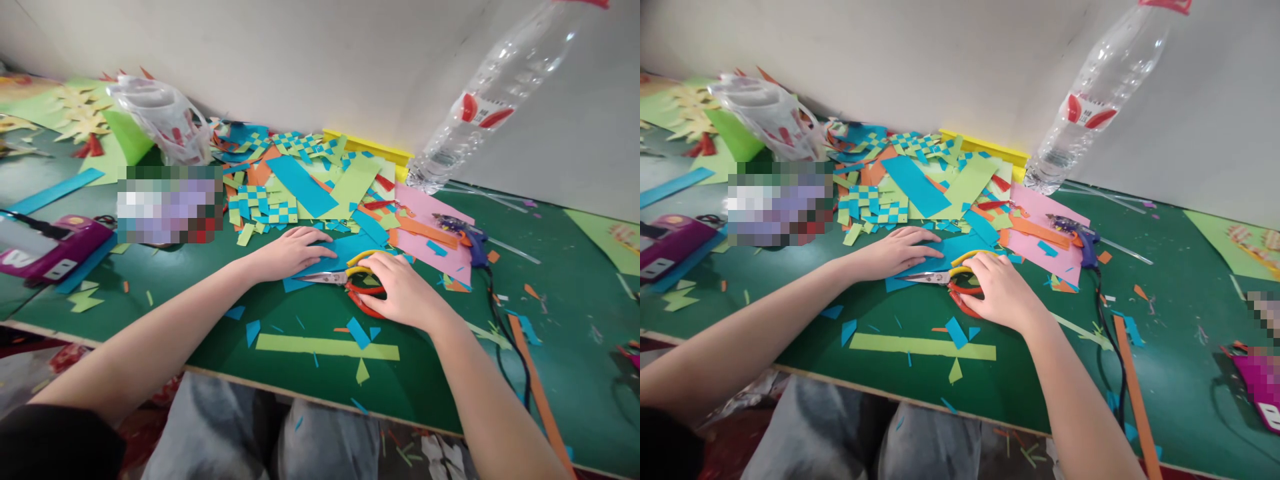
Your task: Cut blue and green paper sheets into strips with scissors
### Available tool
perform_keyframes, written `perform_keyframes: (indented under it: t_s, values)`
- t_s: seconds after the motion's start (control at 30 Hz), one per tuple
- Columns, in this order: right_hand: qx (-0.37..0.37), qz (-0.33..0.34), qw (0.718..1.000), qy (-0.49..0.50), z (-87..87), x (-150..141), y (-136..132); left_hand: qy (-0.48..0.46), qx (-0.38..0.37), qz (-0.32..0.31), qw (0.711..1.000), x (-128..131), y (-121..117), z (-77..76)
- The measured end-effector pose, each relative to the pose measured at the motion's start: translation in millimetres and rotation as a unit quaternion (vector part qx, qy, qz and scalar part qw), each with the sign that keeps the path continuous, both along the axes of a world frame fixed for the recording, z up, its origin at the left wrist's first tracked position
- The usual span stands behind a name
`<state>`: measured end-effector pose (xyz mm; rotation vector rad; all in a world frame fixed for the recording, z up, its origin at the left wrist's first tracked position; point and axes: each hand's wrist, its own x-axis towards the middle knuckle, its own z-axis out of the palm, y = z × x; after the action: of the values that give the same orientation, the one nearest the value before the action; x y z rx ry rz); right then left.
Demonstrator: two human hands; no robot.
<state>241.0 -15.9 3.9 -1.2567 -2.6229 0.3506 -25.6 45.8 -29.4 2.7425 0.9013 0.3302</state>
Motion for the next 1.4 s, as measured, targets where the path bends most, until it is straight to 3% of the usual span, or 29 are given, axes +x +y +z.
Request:
perform_keyframes:
  t_s: [1.4]
  values:
    - [0.007,0.016,1.000,-0.002,0.9,-15.2,-7.5,-0.005,-0.012,0.001,1.000,-1.4,1.6,-0.1]
